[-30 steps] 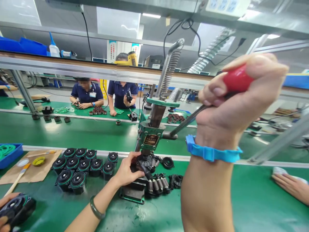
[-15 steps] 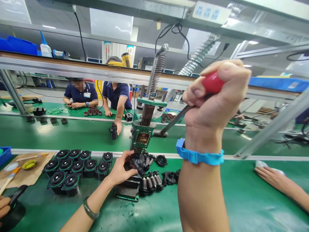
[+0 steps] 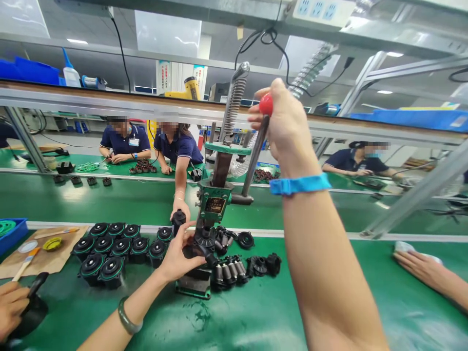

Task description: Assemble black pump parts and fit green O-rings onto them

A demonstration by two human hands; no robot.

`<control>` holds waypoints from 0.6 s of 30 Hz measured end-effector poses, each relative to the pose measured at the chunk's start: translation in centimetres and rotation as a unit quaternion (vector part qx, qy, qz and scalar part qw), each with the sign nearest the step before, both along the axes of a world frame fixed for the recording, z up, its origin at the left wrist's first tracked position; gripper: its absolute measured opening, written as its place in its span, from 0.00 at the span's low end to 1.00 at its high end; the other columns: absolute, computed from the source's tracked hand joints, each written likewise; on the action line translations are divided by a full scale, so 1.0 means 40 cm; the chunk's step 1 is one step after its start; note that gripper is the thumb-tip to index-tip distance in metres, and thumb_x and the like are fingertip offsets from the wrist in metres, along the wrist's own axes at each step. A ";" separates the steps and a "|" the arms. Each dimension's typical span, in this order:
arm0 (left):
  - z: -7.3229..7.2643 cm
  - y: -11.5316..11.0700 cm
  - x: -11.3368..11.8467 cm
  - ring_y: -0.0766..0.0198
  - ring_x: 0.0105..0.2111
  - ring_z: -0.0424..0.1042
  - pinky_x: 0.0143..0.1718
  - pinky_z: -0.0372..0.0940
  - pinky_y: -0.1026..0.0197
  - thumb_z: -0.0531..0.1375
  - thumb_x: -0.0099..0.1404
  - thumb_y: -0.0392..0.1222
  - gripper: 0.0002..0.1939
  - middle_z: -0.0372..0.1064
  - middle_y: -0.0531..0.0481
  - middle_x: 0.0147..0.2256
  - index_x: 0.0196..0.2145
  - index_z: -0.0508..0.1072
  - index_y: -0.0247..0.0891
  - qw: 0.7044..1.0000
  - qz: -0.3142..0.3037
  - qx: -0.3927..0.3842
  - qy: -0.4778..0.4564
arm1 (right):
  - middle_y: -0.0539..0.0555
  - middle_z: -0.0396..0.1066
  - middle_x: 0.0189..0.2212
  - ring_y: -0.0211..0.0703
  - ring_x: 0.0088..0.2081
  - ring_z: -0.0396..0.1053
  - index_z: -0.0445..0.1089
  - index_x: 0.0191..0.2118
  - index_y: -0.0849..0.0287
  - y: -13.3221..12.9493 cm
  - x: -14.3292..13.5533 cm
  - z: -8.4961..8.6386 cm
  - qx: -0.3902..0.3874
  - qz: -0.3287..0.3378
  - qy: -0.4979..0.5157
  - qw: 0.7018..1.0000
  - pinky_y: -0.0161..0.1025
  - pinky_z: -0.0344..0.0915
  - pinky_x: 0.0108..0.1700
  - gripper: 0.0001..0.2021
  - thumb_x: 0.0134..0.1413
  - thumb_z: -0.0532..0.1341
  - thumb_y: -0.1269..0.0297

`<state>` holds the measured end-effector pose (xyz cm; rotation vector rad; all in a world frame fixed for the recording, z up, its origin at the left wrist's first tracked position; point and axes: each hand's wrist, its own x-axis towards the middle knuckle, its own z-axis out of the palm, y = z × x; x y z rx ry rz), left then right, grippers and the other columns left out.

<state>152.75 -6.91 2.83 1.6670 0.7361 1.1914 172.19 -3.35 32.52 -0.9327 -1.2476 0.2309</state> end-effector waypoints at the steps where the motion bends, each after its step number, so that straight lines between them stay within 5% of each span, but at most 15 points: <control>1: 0.004 -0.020 -0.012 0.59 0.39 0.73 0.45 0.66 0.58 0.69 0.46 0.33 0.43 0.73 0.49 0.42 0.58 0.58 0.39 1.000 0.005 -0.007 0.004 | 0.52 0.70 0.37 0.33 0.36 0.69 0.65 0.47 0.72 -0.028 -0.001 -0.031 0.041 -0.056 -0.020 0.997 0.40 0.56 0.35 0.22 0.62 0.47 0.57; 4: 0.015 -0.097 -0.050 0.59 0.41 0.71 0.45 0.65 0.59 0.69 0.45 0.34 0.33 0.73 0.49 0.43 0.51 0.67 0.38 0.999 0.027 -0.014 0.011 | 0.55 0.67 0.47 0.44 0.49 0.67 0.68 0.52 0.61 -0.172 -0.025 -0.202 0.215 -0.172 -0.084 0.958 0.44 0.60 0.49 0.19 0.61 0.56 0.55; 6: 0.022 -0.155 -0.069 0.60 0.38 0.71 0.41 0.66 0.61 0.69 0.47 0.35 0.26 0.72 0.49 0.40 0.45 0.70 0.37 0.999 0.036 -0.023 -0.006 | 0.55 0.70 0.43 0.47 0.46 0.68 0.72 0.48 0.55 -0.275 -0.055 -0.350 0.114 -0.059 -0.200 0.971 0.43 0.64 0.48 0.20 0.60 0.56 0.47; 8: 0.029 -0.209 -0.083 0.61 0.36 0.70 0.36 0.66 0.62 0.68 0.49 0.37 0.25 0.70 0.49 0.39 0.45 0.68 0.37 0.998 0.042 -0.035 -0.027 | 0.60 0.68 0.52 0.54 0.50 0.69 0.64 0.59 0.55 -0.352 -0.092 -0.491 -0.044 0.097 -0.294 0.950 0.45 0.70 0.46 0.37 0.52 0.53 0.32; 10: 0.034 -0.253 -0.091 0.59 0.38 0.70 0.37 0.67 0.61 0.67 0.50 0.40 0.28 0.69 0.47 0.42 0.49 0.65 0.38 0.998 0.054 -0.021 -0.031 | 0.61 0.62 0.60 0.58 0.58 0.65 0.54 0.65 0.53 -0.396 -0.129 -0.601 -0.095 0.152 -0.317 0.931 0.48 0.69 0.53 0.43 0.50 0.55 0.32; 14: 0.032 -0.307 -0.103 0.55 0.43 0.70 0.46 0.66 0.56 0.66 0.52 0.43 0.29 0.67 0.44 0.46 0.51 0.62 0.39 0.994 0.099 0.033 0.022 | 0.57 0.63 0.61 0.51 0.59 0.65 0.50 0.67 0.48 -0.429 -0.184 -0.701 -0.119 0.168 -0.282 0.937 0.45 0.65 0.59 0.29 0.63 0.56 0.53; 18: 0.013 -0.334 -0.106 0.57 0.35 0.72 0.37 0.66 0.59 0.69 0.45 0.42 0.31 0.72 0.49 0.38 0.45 0.62 0.40 0.988 0.123 -0.062 0.077 | 0.57 0.64 0.60 0.52 0.59 0.64 0.55 0.65 0.50 -0.446 -0.203 -0.724 -0.123 0.217 -0.251 0.935 0.45 0.64 0.60 0.27 0.63 0.53 0.49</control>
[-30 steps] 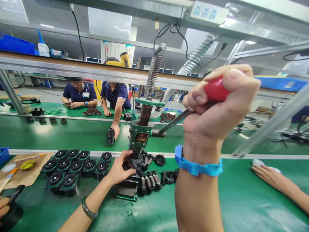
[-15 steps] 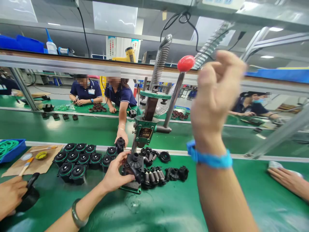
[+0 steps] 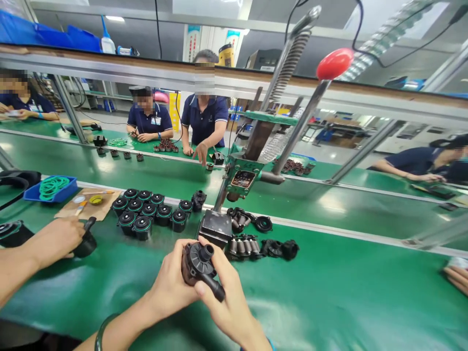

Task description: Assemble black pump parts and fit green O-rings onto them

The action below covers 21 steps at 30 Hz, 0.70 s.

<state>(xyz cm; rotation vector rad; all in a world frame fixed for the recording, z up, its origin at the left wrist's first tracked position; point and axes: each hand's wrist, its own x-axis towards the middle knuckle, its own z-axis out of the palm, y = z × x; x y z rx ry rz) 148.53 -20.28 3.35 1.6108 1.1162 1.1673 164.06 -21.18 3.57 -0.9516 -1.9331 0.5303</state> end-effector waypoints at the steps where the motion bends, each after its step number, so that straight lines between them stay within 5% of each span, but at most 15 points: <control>1: -0.005 -0.006 0.001 0.58 0.32 0.71 0.33 0.64 0.61 0.70 0.43 0.42 0.29 0.72 0.51 0.35 0.42 0.62 0.41 1.000 0.007 -0.025 0.005 | 0.57 0.64 0.59 0.52 0.59 0.64 0.57 0.64 0.49 -0.004 -0.002 -0.006 0.001 0.002 0.007 1.000 0.45 0.63 0.59 0.27 0.63 0.52 0.47; 5: -0.022 -0.031 0.007 0.65 0.26 0.66 0.26 0.58 0.66 0.71 0.40 0.40 0.26 0.69 0.57 0.27 0.33 0.61 0.41 0.997 0.007 -0.064 -0.035 | 0.57 0.64 0.58 0.54 0.58 0.64 0.60 0.62 0.51 -0.026 -0.008 -0.037 0.003 0.004 0.026 1.000 0.48 0.62 0.60 0.26 0.62 0.52 0.47; 21: -0.084 -0.081 0.023 0.69 0.26 0.61 0.28 0.58 0.68 0.72 0.39 0.40 0.29 0.66 0.57 0.30 0.35 0.59 0.41 0.992 -0.055 -0.072 -0.089 | 0.60 0.65 0.56 0.62 0.59 0.62 0.59 0.62 0.53 -0.088 0.002 -0.090 0.012 0.036 0.039 0.999 0.59 0.62 0.59 0.28 0.59 0.53 0.48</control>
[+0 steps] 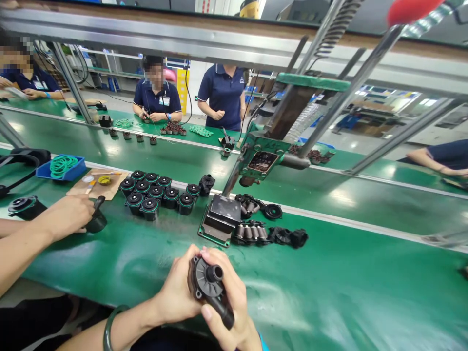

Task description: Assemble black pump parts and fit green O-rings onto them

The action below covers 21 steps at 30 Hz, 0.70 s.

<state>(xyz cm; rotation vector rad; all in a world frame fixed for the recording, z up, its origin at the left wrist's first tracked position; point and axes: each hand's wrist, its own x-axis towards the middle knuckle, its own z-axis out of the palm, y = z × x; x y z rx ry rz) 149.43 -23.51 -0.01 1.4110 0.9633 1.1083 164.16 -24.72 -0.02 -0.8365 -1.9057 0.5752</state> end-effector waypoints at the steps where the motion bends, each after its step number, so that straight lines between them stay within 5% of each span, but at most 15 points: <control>1: -0.001 0.000 0.000 0.68 0.26 0.61 0.28 0.58 0.68 0.71 0.40 0.40 0.29 0.66 0.57 0.30 0.35 0.59 0.41 1.000 -0.001 0.001 0.004 | 0.61 0.65 0.57 0.63 0.59 0.62 0.59 0.62 0.53 0.000 0.001 -0.004 0.000 0.000 0.000 1.000 0.60 0.62 0.58 0.28 0.59 0.53 0.49; 15: -0.021 0.013 -0.001 0.68 0.27 0.63 0.28 0.57 0.67 0.72 0.37 0.38 0.29 0.66 0.57 0.31 0.35 0.61 0.39 0.999 -0.024 -0.023 -0.019 | 0.62 0.68 0.54 0.62 0.57 0.65 0.61 0.60 0.56 0.009 0.004 -0.032 -0.009 -0.008 0.006 1.000 0.58 0.64 0.58 0.27 0.58 0.54 0.49; 18: -0.026 0.022 0.001 0.63 0.36 0.68 0.37 0.63 0.64 0.75 0.36 0.38 0.34 0.70 0.50 0.39 0.41 0.65 0.37 0.982 -0.062 -0.100 -0.146 | 0.63 0.67 0.56 0.61 0.57 0.66 0.63 0.60 0.57 0.031 0.012 -0.037 -0.060 -0.007 0.012 0.998 0.54 0.65 0.58 0.34 0.55 0.54 0.38; 21: -0.013 0.031 -0.007 0.61 0.35 0.72 0.38 0.67 0.60 0.77 0.37 0.48 0.39 0.72 0.47 0.37 0.45 0.67 0.35 0.930 -0.101 -0.250 -0.249 | 0.61 0.58 0.64 0.59 0.63 0.58 0.55 0.66 0.54 0.058 0.024 -0.024 -0.155 0.027 0.058 0.986 0.55 0.58 0.63 0.45 0.51 0.47 0.28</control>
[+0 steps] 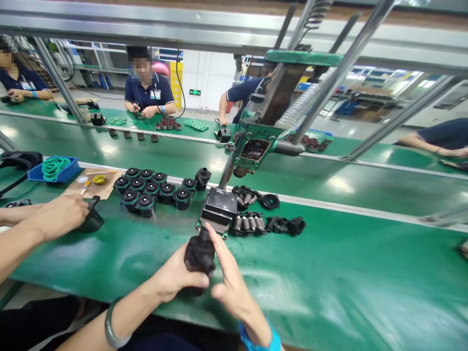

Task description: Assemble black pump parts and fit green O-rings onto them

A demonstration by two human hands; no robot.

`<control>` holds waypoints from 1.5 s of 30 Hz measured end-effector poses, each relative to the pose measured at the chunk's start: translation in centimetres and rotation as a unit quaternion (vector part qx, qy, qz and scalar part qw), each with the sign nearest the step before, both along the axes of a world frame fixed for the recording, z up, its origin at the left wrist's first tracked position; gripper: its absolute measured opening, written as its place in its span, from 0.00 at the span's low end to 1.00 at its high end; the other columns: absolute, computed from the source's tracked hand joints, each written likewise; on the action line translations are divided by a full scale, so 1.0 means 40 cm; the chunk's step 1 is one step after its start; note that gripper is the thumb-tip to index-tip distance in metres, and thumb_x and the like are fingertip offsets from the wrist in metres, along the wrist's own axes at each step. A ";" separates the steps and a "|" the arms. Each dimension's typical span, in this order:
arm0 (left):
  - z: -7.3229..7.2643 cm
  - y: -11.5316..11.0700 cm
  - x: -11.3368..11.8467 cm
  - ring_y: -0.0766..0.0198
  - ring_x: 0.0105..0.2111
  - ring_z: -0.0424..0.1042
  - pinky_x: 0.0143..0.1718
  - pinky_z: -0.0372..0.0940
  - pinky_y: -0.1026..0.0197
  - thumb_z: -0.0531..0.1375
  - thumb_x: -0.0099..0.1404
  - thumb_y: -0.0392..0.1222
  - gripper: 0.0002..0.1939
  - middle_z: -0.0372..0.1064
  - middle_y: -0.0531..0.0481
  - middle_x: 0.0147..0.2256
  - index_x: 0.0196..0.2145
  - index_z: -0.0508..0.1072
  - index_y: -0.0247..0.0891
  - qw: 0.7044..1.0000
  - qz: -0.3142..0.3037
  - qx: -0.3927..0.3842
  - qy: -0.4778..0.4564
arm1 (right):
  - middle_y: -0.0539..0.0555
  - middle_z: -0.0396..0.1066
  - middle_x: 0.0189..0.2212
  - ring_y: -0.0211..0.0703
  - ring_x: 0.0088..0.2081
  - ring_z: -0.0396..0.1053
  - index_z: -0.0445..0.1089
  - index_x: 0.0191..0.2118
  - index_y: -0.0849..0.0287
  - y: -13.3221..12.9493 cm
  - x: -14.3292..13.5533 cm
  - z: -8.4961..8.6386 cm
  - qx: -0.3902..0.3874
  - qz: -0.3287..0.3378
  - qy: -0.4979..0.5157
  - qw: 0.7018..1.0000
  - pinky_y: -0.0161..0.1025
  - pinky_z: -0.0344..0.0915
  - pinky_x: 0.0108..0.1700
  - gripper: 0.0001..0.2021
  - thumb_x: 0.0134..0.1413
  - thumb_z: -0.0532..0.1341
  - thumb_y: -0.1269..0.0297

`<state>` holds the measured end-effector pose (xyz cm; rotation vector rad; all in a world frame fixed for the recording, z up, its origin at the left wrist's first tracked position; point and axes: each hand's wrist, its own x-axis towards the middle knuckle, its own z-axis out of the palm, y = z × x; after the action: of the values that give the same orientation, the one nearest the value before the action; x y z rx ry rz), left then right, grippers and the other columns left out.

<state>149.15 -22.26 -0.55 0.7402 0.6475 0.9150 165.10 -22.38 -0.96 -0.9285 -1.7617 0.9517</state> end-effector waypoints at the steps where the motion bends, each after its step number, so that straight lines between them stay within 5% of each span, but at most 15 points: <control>1: 0.008 0.002 -0.004 0.61 0.32 0.72 0.36 0.68 0.59 0.76 0.39 0.56 0.40 0.73 0.46 0.35 0.45 0.69 0.34 0.998 -0.019 -0.053 -0.028 | 0.59 0.57 0.65 0.57 0.65 0.56 0.54 0.67 0.53 0.007 0.002 0.009 -0.032 0.005 0.015 0.999 0.55 0.56 0.64 0.43 0.54 0.44 0.30; 4: 0.035 0.005 -0.016 0.61 0.29 0.74 0.32 0.70 0.58 0.60 0.49 0.75 0.42 0.74 0.43 0.32 0.42 0.72 0.30 0.975 -0.074 -0.173 -0.119 | 0.55 0.59 0.64 0.51 0.64 0.57 0.57 0.65 0.48 0.020 -0.005 0.042 -0.077 -0.016 0.010 0.997 0.54 0.53 0.65 0.29 0.64 0.46 0.43; 9: 0.077 -0.005 -0.022 0.60 0.29 0.76 0.33 0.72 0.56 0.40 0.61 0.75 0.45 0.76 0.41 0.31 0.38 0.75 0.28 0.936 -0.102 -0.275 -0.195 | 0.53 0.63 0.61 0.49 0.62 0.61 0.61 0.63 0.46 0.018 -0.036 0.075 -0.060 -0.053 -0.013 0.997 0.52 0.60 0.62 0.24 0.65 0.50 0.49; 15: 0.086 -0.015 -0.020 0.59 0.31 0.77 0.37 0.72 0.51 0.41 0.62 0.74 0.44 0.76 0.41 0.33 0.40 0.75 0.28 0.916 -0.093 -0.312 -0.236 | 0.54 0.65 0.60 0.49 0.61 0.63 0.64 0.61 0.48 0.013 -0.039 0.067 -0.098 -0.050 0.003 0.994 0.51 0.59 0.62 0.24 0.64 0.50 0.48; 27: 0.059 -0.018 -0.010 0.60 0.27 0.75 0.29 0.71 0.56 0.36 0.65 0.70 0.45 0.75 0.40 0.29 0.37 0.75 0.26 0.935 -0.075 -0.299 -0.176 | 0.55 0.64 0.60 0.52 0.59 0.64 0.64 0.61 0.51 -0.003 -0.033 0.057 -0.153 -0.046 0.024 0.987 0.52 0.54 0.64 0.27 0.62 0.51 0.44; 32: 0.039 -0.033 -0.015 0.61 0.27 0.75 0.28 0.73 0.58 0.55 0.56 0.73 0.40 0.75 0.42 0.30 0.38 0.75 0.26 0.960 -0.065 -0.235 -0.141 | 0.53 0.64 0.61 0.52 0.61 0.61 0.62 0.62 0.49 -0.011 -0.028 0.056 -0.144 -0.032 0.022 0.989 0.51 0.51 0.65 0.26 0.62 0.51 0.46; 36: 0.044 -0.040 -0.025 0.60 0.29 0.75 0.28 0.74 0.58 0.72 0.43 0.62 0.36 0.75 0.43 0.32 0.40 0.74 0.30 0.981 -0.035 -0.163 -0.095 | 0.53 0.65 0.59 0.52 0.60 0.61 0.61 0.62 0.48 -0.013 -0.023 0.039 -0.154 -0.024 0.053 0.986 0.49 0.55 0.63 0.27 0.61 0.52 0.45; 40: 0.059 -0.039 -0.035 0.61 0.28 0.75 0.28 0.72 0.60 0.76 0.42 0.51 0.32 0.74 0.46 0.33 0.40 0.71 0.32 0.994 -0.031 -0.096 -0.029 | 0.54 0.64 0.59 0.51 0.59 0.62 0.57 0.64 0.48 -0.006 -0.016 0.026 -0.173 0.014 0.132 0.976 0.48 0.57 0.62 0.28 0.62 0.49 0.43; 45: 0.056 -0.046 -0.030 0.64 0.30 0.74 0.32 0.70 0.61 0.76 0.44 0.47 0.33 0.72 0.50 0.35 0.44 0.67 0.37 0.998 -0.026 -0.050 -0.005 | 0.51 0.62 0.60 0.48 0.60 0.60 0.59 0.62 0.44 -0.008 -0.021 0.045 -0.176 0.026 0.095 0.979 0.45 0.55 0.63 0.23 0.64 0.50 0.47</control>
<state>147.96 -24.09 1.70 0.6606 0.6578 0.8334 164.25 -22.71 0.82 -0.9754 -1.4880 1.3707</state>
